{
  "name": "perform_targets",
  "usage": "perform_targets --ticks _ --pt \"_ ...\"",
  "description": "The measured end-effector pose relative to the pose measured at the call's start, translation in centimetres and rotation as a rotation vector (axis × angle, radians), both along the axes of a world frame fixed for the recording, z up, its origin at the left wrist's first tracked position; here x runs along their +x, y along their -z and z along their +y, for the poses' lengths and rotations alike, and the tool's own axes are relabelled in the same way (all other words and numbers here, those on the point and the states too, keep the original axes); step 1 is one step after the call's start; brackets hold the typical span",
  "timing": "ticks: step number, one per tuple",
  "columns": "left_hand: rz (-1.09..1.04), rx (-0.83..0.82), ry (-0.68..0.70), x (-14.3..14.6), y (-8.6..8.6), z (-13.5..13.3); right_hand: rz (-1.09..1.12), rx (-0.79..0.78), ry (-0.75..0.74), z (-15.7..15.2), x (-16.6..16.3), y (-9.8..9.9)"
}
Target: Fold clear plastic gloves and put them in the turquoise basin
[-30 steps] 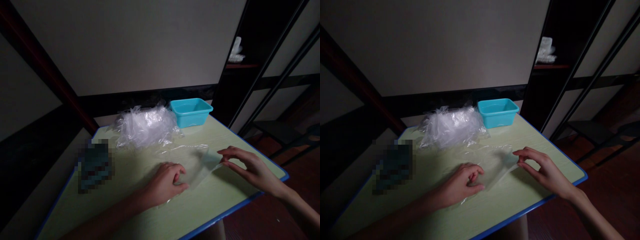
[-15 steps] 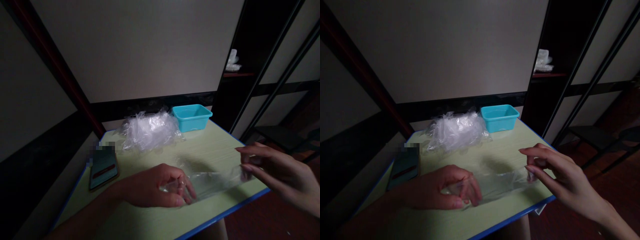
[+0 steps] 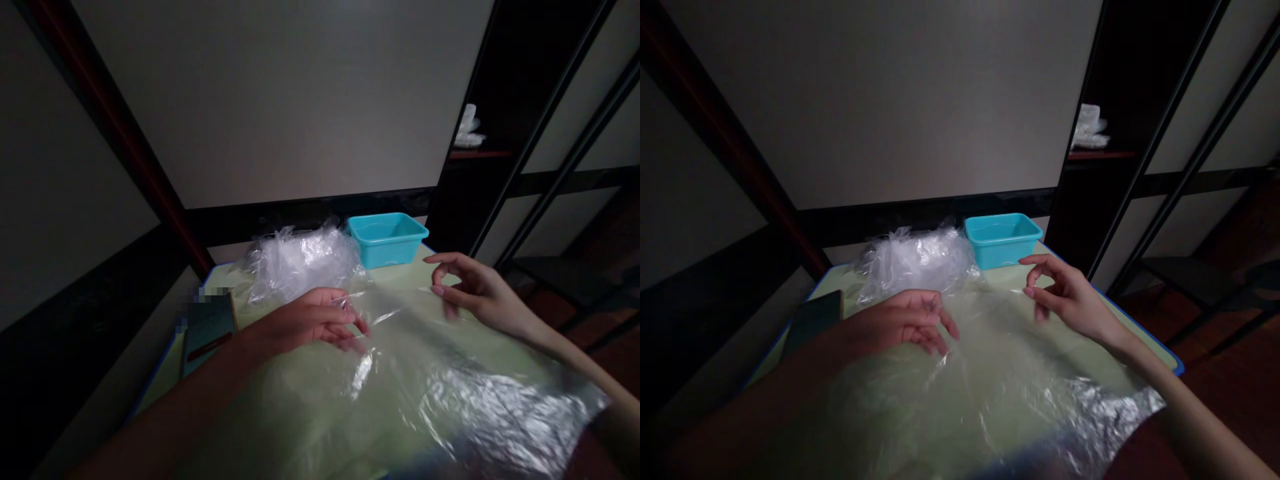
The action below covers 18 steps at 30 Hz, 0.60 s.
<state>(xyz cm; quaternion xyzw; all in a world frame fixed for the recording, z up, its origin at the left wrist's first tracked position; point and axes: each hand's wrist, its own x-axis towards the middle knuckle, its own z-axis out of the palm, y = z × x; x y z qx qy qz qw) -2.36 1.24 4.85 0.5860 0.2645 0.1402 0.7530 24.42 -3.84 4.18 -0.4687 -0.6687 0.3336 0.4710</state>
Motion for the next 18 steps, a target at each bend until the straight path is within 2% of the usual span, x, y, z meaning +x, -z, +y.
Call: perform_targets --ticks 5,9,13,18 --pt "0.175 0.005 -0.188 0.3 4.6 2.9 -0.014 -0.111 -0.062 4.0 0.8 5.3" --pt "0.272 0.091 -0.248 1.0 6.9 4.1 -0.087 -0.098 -0.063 6.3 0.9 8.0" --pt "0.362 0.287 -0.364 1.5 8.0 5.3 -0.160 -0.056 -0.014 8.0 1.5 9.1" --pt "0.418 0.687 -0.568 1.4 7.6 4.2 -0.239 0.085 0.227 7.9 1.8 8.4"
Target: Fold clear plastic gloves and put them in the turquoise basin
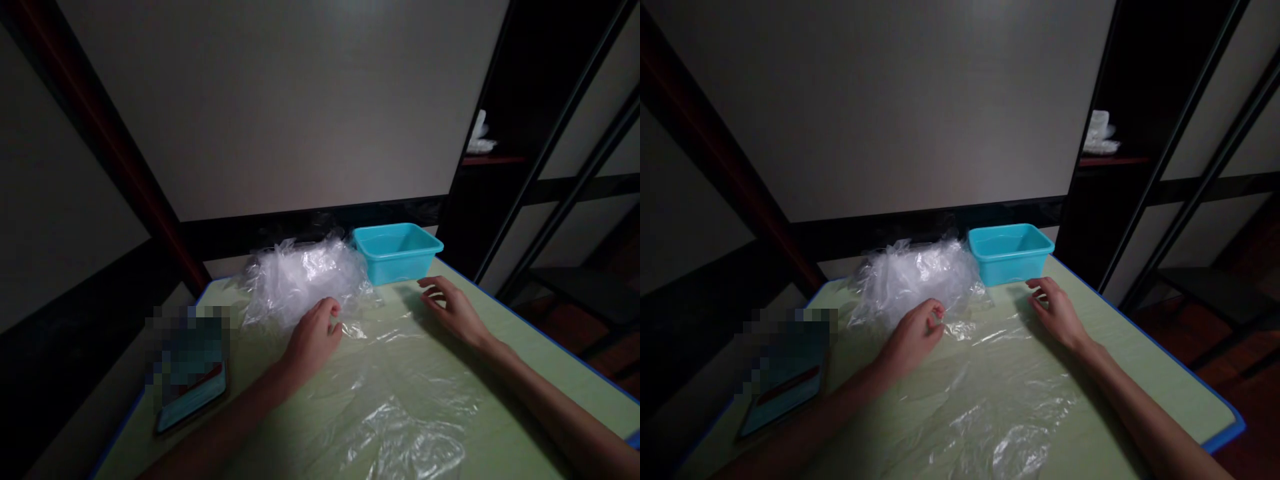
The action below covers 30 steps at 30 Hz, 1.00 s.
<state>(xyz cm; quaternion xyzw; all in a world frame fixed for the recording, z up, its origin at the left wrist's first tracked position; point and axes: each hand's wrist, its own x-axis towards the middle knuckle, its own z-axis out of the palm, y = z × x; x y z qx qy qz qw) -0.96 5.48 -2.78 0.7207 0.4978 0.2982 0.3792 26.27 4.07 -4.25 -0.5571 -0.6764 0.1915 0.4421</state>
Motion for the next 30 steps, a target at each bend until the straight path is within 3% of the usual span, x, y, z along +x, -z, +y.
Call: perform_targets --ticks 1,2,3,5,9,14,21,30 --pt "0.033 0.093 0.005 0.0 -0.2 -0.7 -0.033 0.027 0.016 -0.4 -0.4 -0.3" --pt "0.145 0.286 0.049 0.0 -0.4 -1.4 -0.067 0.041 0.011 -1.0 -1.1 -0.7" --pt "0.258 0.422 0.101 0.1 -0.6 -2.2 -0.167 0.050 -0.053 -1.7 -2.0 -1.0" --pt "0.411 0.538 0.192 0.4 -0.6 -3.5 -0.327 0.040 -0.191 -3.0 -4.3 -1.4" --pt "0.579 0.516 0.289 1.0 0.5 -4.4 -0.508 0.009 -0.343 -4.7 -8.3 -1.2" --pt "0.684 0.481 0.343 0.5 2.1 -3.9 -0.660 -0.070 -0.382 -4.7 -9.6 0.2" --pt "0.765 0.496 0.345 0.0 2.5 -4.0 -0.737 -0.052 -0.364 -4.5 -8.3 1.1" --pt "0.744 0.445 0.357 -0.1 2.0 -3.7 -0.771 -0.055 -0.210 -3.6 -3.1 2.2"
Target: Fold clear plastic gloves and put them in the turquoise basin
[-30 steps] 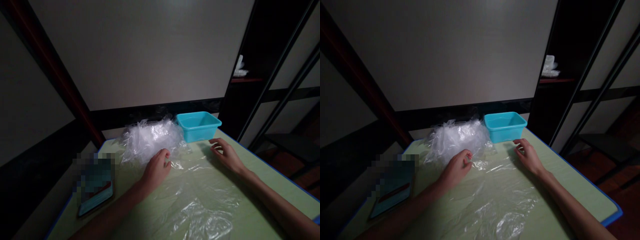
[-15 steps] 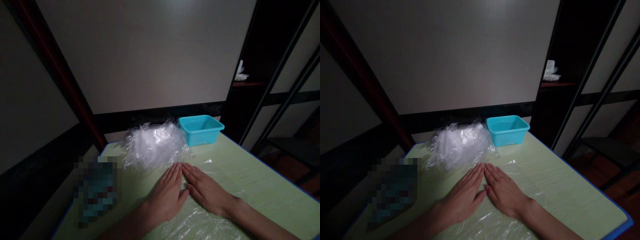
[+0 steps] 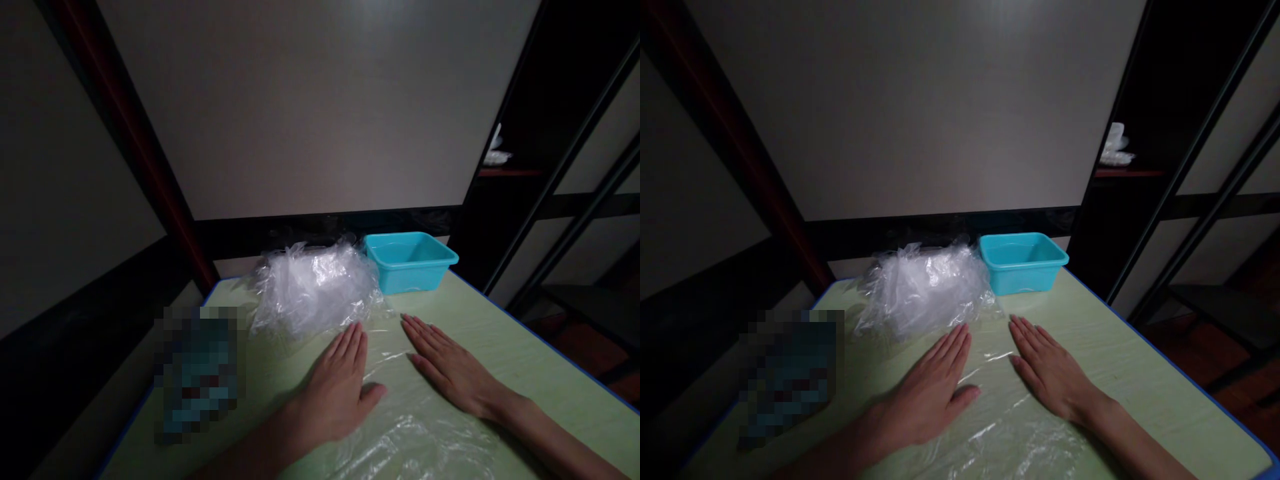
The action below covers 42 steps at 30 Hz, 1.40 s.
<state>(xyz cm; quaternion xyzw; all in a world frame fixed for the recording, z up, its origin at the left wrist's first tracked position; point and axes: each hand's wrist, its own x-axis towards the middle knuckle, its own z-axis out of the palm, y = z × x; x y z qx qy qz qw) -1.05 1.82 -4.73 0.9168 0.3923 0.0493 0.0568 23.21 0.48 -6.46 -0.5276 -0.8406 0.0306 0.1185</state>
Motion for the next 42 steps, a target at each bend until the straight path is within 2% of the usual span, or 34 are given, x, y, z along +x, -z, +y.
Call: perform_targets --ticks 4,8,12,15,17,21,26,33,38,42 --pt "-0.039 -0.022 -0.032 0.0 -1.1 0.3 -0.008 0.033 0.049 0.1 0.9 0.4" --pt "-0.078 -0.045 -0.104 -0.1 -2.0 -1.3 -0.030 0.031 0.091 0.0 1.3 0.4" --pt "-0.062 -0.038 -0.030 -0.4 -1.4 -3.9 -0.059 -0.010 0.120 0.0 1.4 -0.1" --pt "-0.050 -0.002 -0.013 -0.8 -0.5 -4.7 -0.026 0.021 0.117 -0.5 0.4 -0.9" --pt "-0.037 0.009 -0.031 -1.0 0.0 -4.6 0.018 0.029 0.071 -1.3 -1.3 -1.7" --pt "-0.014 0.030 -0.059 -1.1 0.5 -4.0 0.048 -0.023 -0.126 -3.2 -5.6 -2.8" --pt "0.022 0.028 -0.002 -0.9 0.9 -3.7 0.042 -0.098 -0.247 -3.7 -8.3 -2.3" --pt "0.020 -0.028 -0.019 -0.8 0.0 -3.8 0.051 -0.076 -0.195 -3.3 -5.6 -1.4" --pt "0.014 -0.150 -0.050 -0.7 -0.4 -3.8 0.008 -0.108 -0.060 -2.5 -2.1 -0.9" --pt "0.007 -0.150 -0.059 -0.8 0.0 -3.8 -0.042 -0.109 0.056 -1.5 1.3 -0.2"
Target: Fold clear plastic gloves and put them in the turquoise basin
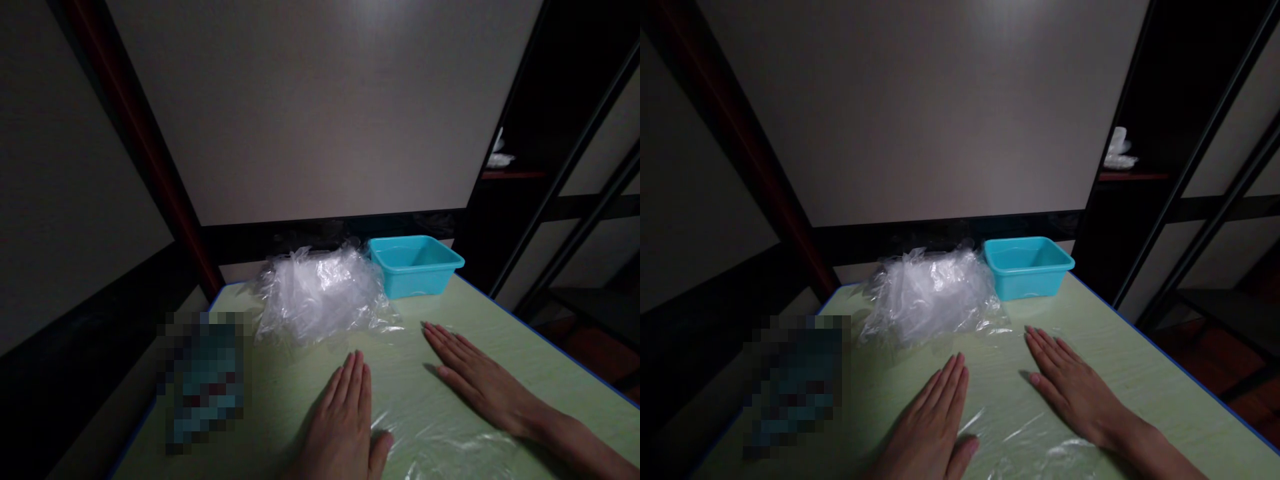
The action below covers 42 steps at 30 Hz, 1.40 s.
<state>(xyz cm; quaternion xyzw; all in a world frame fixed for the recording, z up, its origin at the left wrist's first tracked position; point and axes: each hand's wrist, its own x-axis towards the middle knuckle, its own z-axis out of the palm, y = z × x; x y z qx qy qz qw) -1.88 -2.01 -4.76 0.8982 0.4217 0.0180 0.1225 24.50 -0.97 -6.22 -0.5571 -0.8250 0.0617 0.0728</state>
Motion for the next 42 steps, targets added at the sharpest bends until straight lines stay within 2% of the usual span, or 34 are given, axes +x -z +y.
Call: perform_targets --ticks 5,12,15,20,24,27,32,39,42 --pt "-0.015 0.134 0.004 -0.2 0.5 -0.4 0.000 0.010 0.099 0.9 2.6 0.5" --pt "-0.066 0.222 -0.029 -0.5 0.5 -0.5 0.103 0.005 0.209 1.5 3.0 0.0" --pt "-0.086 0.260 -0.040 -0.1 0.1 -1.1 0.122 0.048 0.181 0.5 1.4 -1.2" --pt "-0.034 0.215 0.114 0.7 -0.3 -2.6 0.041 0.038 0.000 -3.0 -4.3 -3.2" --pt "0.011 0.151 0.119 0.8 0.4 -2.9 -0.002 0.040 -0.141 -4.8 -7.7 -2.8" --pt "0.002 0.126 0.117 0.7 0.9 -2.7 -0.030 0.071 -0.181 -4.9 -8.5 -1.8" --pt "0.035 0.092 0.123 0.7 1.1 -2.5 -0.083 0.115 -0.164 -4.2 -6.6 -0.8" --pt "0.056 0.114 0.113 0.6 0.9 -2.7 -0.147 0.119 0.011 -2.4 0.3 0.1" --pt "0.033 0.125 0.078 0.5 0.7 -2.9 -0.159 0.126 0.054 -2.0 2.1 0.4"
